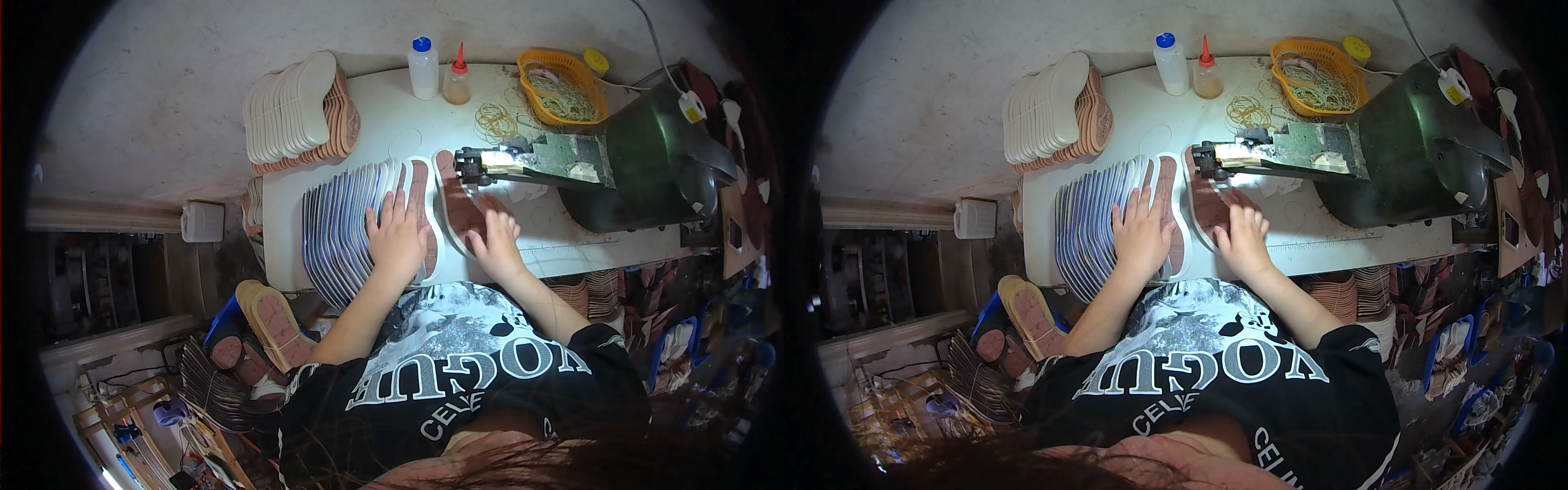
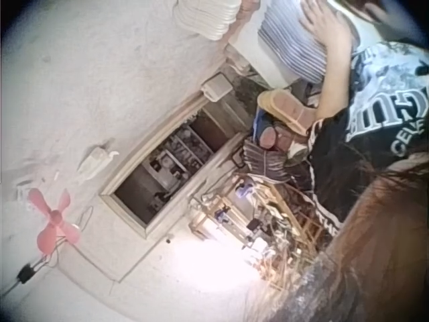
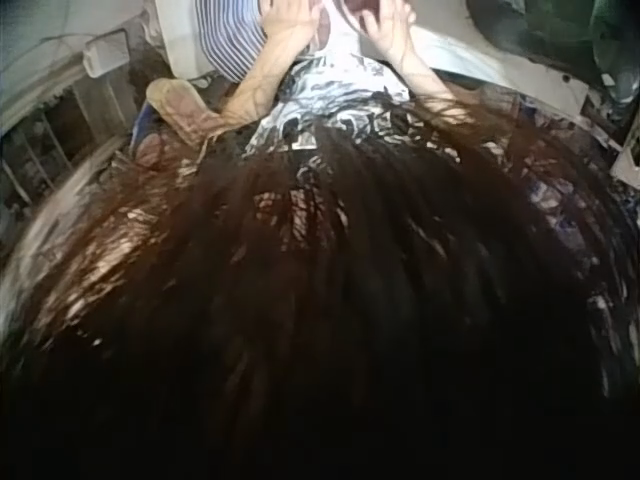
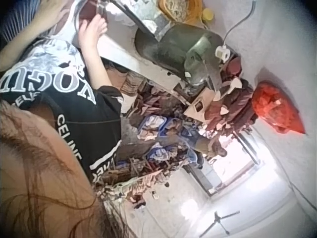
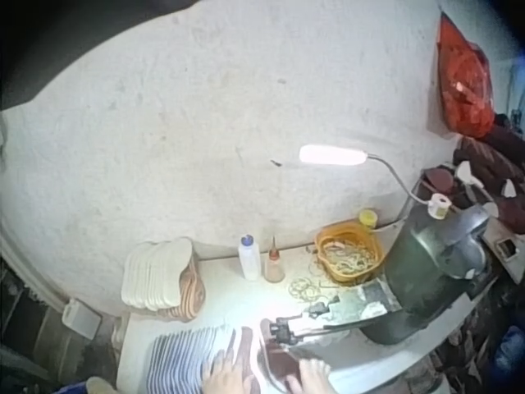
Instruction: The recorder sorts, stacks, and moves piles of shoe soles in a manufacturing environment.
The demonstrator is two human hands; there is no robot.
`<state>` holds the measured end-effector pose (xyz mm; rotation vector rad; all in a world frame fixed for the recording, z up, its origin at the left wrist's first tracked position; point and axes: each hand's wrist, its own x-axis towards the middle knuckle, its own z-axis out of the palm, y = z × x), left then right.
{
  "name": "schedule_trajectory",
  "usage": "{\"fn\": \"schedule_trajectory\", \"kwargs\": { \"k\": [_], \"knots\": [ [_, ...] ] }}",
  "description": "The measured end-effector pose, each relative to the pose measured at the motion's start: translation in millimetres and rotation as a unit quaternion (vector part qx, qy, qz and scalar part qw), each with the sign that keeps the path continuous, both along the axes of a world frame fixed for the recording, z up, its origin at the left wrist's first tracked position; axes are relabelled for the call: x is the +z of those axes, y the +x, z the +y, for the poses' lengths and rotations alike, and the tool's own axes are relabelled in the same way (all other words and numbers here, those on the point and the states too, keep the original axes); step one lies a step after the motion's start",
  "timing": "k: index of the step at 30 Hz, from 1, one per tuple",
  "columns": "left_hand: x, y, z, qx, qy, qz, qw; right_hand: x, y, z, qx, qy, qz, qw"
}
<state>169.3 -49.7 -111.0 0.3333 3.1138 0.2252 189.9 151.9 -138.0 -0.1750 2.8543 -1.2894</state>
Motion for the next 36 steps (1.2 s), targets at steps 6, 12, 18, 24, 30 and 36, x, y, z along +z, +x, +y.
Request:
{"fn": "schedule_trajectory", "kwargs": {
  "k": [6,12,18,24,30,36],
  "knots": [
    [-1,0,-9,-0.002,0.002,0.026,1.0,3,-15,-41,0.085,-0.149,-0.17,0.97],
    [4,2,-29,0.098,0.365,0.086,0.922,58,-17,-49,0.192,-0.013,0.05,0.98],
    [55,-19,-24,0.13,0.825,-0.201,0.512,119,-20,-15,0.32,-0.168,-0.005,0.932],
    [89,-38,28,-0.007,0.823,-0.307,0.478,88,-46,-3,0.285,-0.573,-0.315,0.701],
    [93,-54,53,-0.02,0.791,-0.216,0.573,112,-67,28,0.281,-0.38,-0.305,0.827],
    [86,-61,78,0.004,0.731,-0.056,0.68,132,-67,37,0.176,-0.151,-0.142,0.962]
  ]
}}
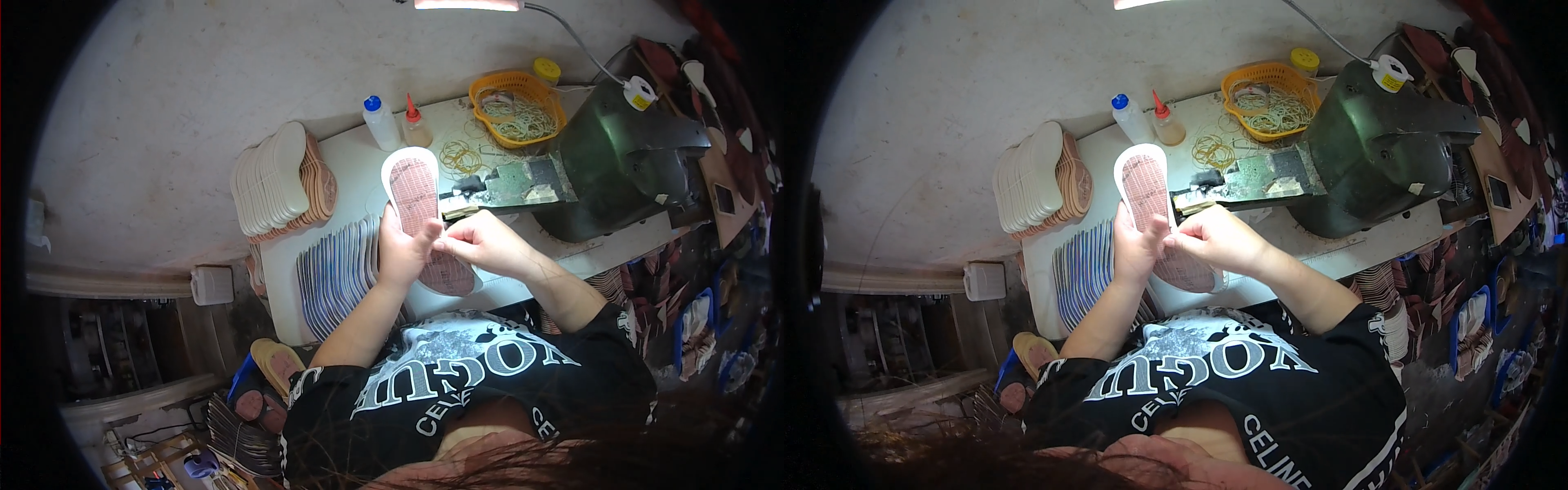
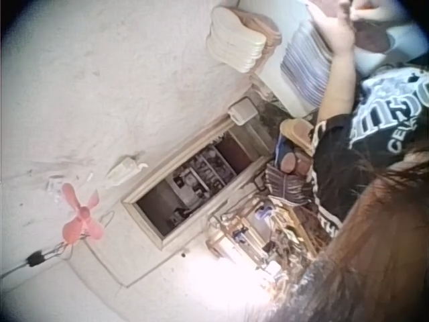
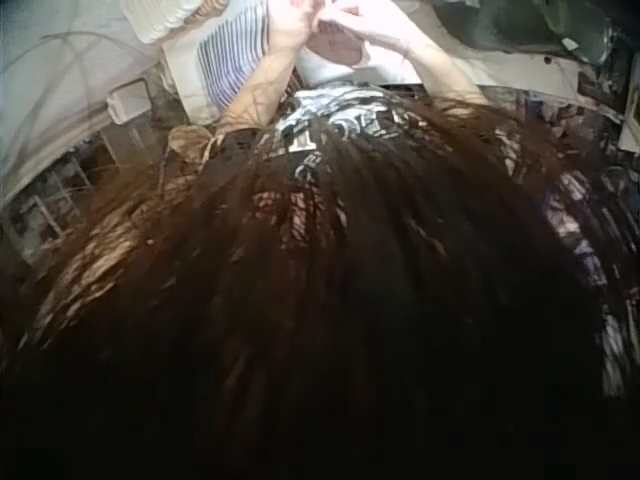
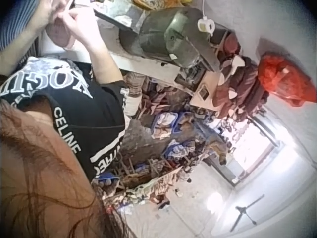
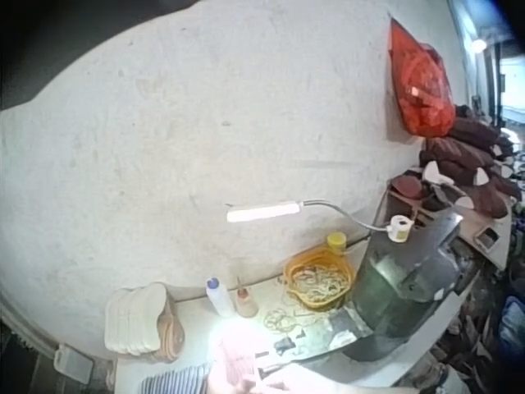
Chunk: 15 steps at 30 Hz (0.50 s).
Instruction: The recorder sorts, stacks, and moves piles of shoe soles in a manufacturing environment.
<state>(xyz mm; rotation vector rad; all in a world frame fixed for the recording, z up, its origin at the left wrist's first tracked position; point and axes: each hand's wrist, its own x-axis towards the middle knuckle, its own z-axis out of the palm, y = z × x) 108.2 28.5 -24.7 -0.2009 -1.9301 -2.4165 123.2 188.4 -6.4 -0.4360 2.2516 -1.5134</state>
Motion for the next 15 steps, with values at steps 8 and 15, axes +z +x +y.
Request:
{"fn": "schedule_trajectory", "kwargs": {
  "k": [8,15],
  "knots": [
    [-3,-59,1,-0.054,0.029,-0.112,0.992,-46,19,14,-0.073,-0.199,-0.106,0.971],
    [-54,-88,6,-0.015,-0.262,-0.039,0.964,-34,30,21,-0.173,-0.303,-0.151,0.925]
  ]
}}
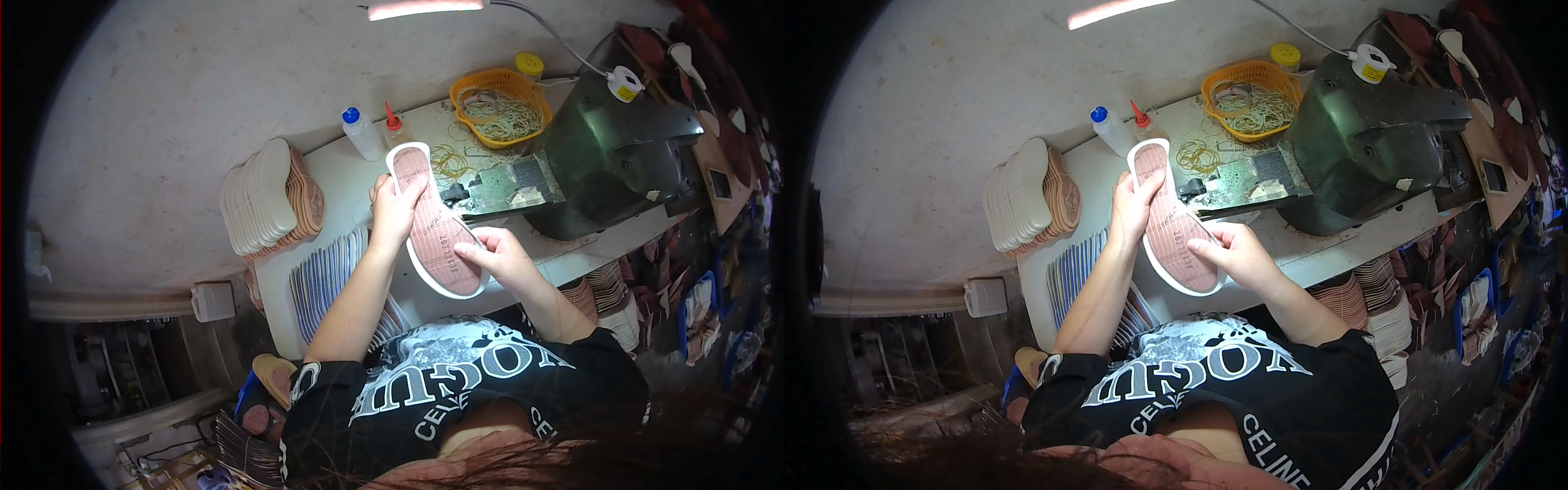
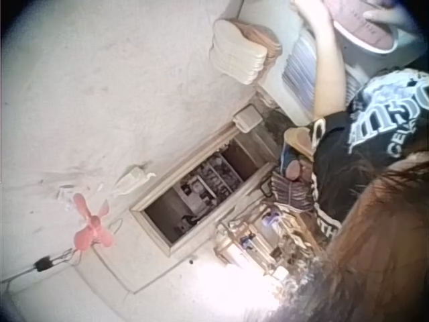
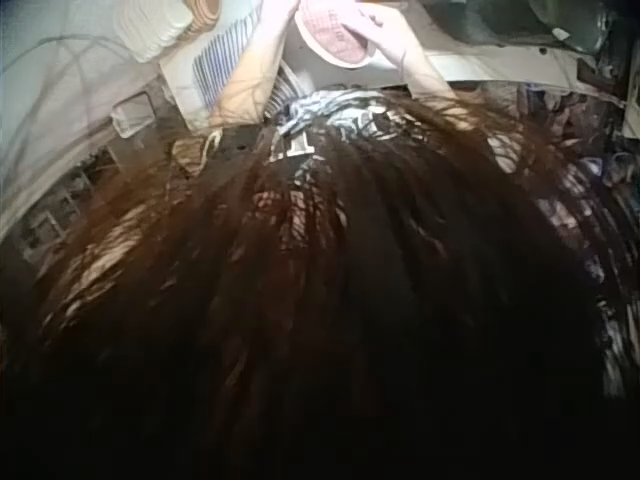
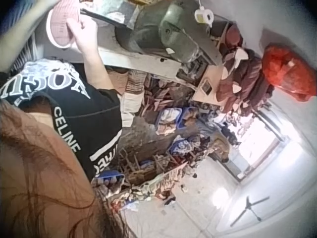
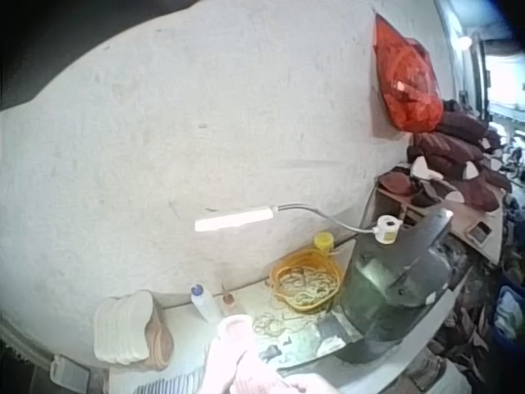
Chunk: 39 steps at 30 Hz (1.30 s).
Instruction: The recorder sorts, stacks, and moves piles of shoe soles in a manufacturing environment.
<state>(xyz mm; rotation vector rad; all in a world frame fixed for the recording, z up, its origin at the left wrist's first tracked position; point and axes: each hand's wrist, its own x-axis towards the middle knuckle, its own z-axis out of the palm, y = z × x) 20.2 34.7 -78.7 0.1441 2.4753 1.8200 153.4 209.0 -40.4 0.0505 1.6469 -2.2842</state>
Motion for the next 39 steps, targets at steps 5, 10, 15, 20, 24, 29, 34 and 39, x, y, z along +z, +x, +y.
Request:
{"fn": "schedule_trajectory", "kwargs": {
  "k": [5,10,15,20,24,29,34,39],
  "knots": [
    [11,-11,9,0.0,-0.063,-0.015,0.998,-13,-3,-2,-0.014,-0.045,-0.029,0.998],
    [2,-23,-1,-0.019,-0.072,-0.032,0.997,-10,20,-23,0.071,-0.063,-0.142,0.985],
    [15,-31,-1,0.046,-0.251,0.107,0.961,-7,14,-40,-0.025,-0.113,-0.125,0.985],
    [63,-57,-15,-0.481,-0.235,0.149,0.832,-4,-5,-44,-0.057,-0.124,-0.113,0.984],
    [78,-71,-13,-0.532,-0.265,0.007,0.804,-12,-16,-55,-0.084,-0.165,-0.102,0.977],
    [83,-79,-13,-0.508,-0.302,0.019,0.806,-3,-19,-57,-0.121,-0.166,-0.116,0.972],
    [75,-75,-26,-0.488,-0.257,-0.041,0.833,-5,-21,-55,-0.105,-0.163,-0.111,0.975],
    [74,-51,-36,-0.437,-0.22,-0.092,0.867,-4,-22,-50,-0.115,-0.145,-0.087,0.979]
  ]
}}
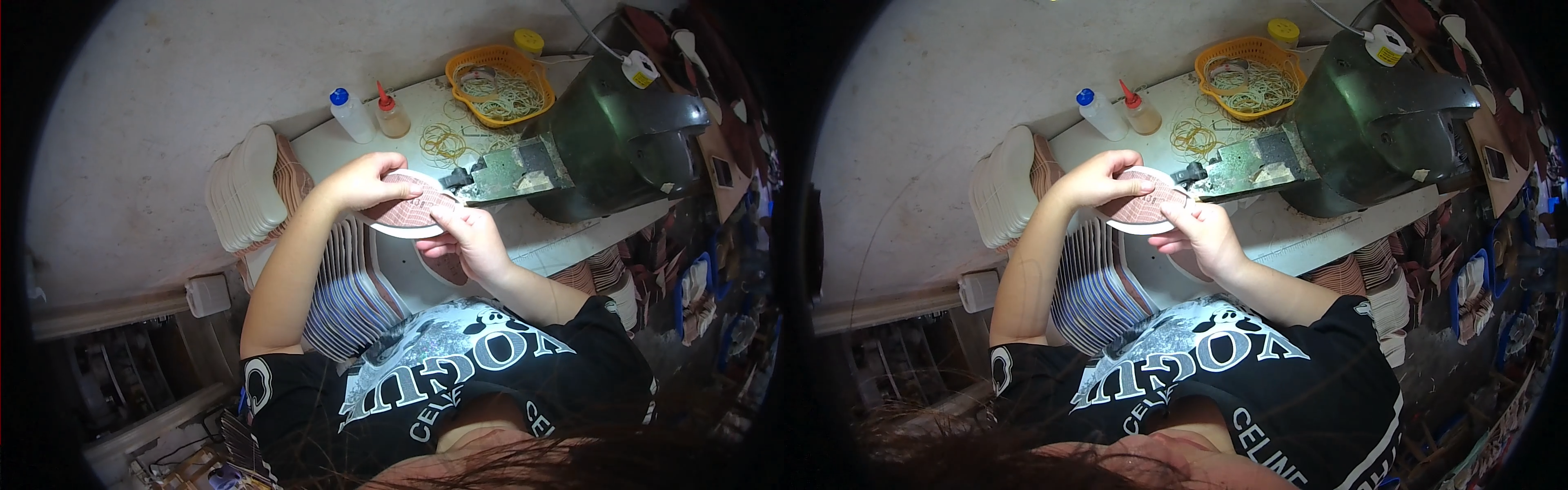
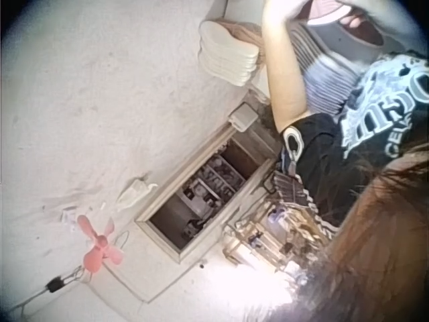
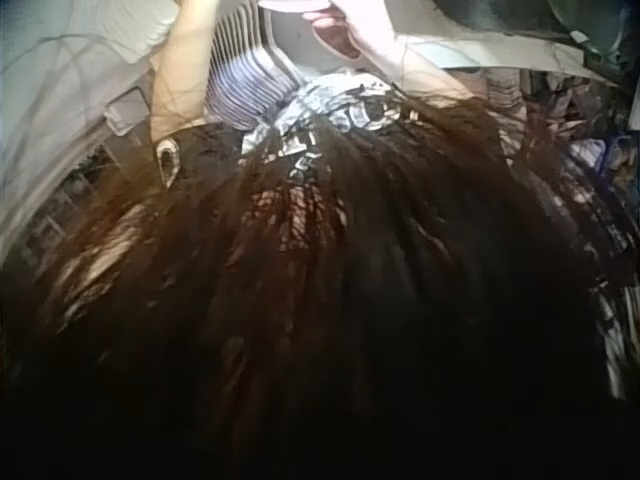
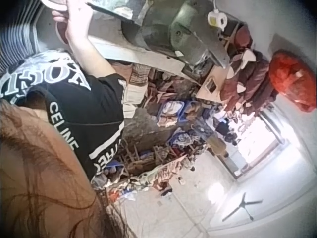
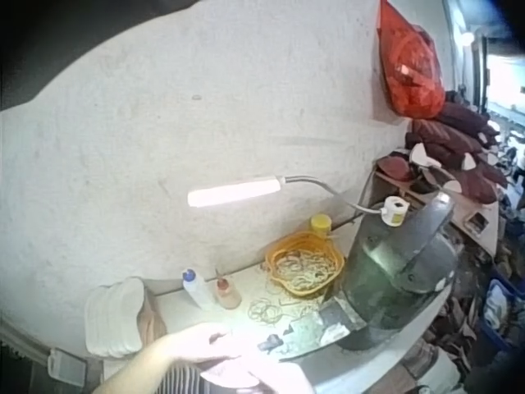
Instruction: The recorder sorts, stacks, and moves piles of shoe soles in a manufacturing environment.
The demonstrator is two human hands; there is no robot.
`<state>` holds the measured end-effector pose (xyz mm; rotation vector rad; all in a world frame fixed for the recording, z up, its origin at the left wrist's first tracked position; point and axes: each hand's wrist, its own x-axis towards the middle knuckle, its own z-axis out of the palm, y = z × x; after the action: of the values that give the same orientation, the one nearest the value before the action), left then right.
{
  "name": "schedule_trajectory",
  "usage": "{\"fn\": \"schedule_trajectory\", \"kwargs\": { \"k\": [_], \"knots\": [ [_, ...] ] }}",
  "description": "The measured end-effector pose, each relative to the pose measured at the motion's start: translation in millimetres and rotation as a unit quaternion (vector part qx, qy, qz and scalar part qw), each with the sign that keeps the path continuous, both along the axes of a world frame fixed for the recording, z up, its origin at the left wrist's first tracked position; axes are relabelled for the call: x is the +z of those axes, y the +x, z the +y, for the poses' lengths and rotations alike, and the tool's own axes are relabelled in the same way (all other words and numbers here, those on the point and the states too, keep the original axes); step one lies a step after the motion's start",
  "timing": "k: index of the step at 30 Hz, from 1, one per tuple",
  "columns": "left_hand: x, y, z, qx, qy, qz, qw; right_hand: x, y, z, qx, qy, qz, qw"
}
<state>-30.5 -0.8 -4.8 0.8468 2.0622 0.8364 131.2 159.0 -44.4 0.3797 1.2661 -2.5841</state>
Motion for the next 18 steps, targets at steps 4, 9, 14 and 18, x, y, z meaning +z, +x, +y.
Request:
{"fn": "schedule_trajectory", "kwargs": {
  "k": [4,9,14,18],
  "knots": [
    [-8,20,-9,0.099,0.02,0.014,0.995,-3,0,3,0.006,0.016,0.009,1.0],
    [-9,39,-14,0.203,0.029,-0.032,0.978,-1,-1,3,0.004,0.0,0.013,1.0],
    [-12,63,-13,0.281,0.028,-0.046,0.958,0,2,8,0.011,0.048,0.041,0.998],
    [-9,84,-5,0.304,0.007,-0.143,0.942,4,6,21,0.031,0.074,0.073,0.994]
  ]
}}
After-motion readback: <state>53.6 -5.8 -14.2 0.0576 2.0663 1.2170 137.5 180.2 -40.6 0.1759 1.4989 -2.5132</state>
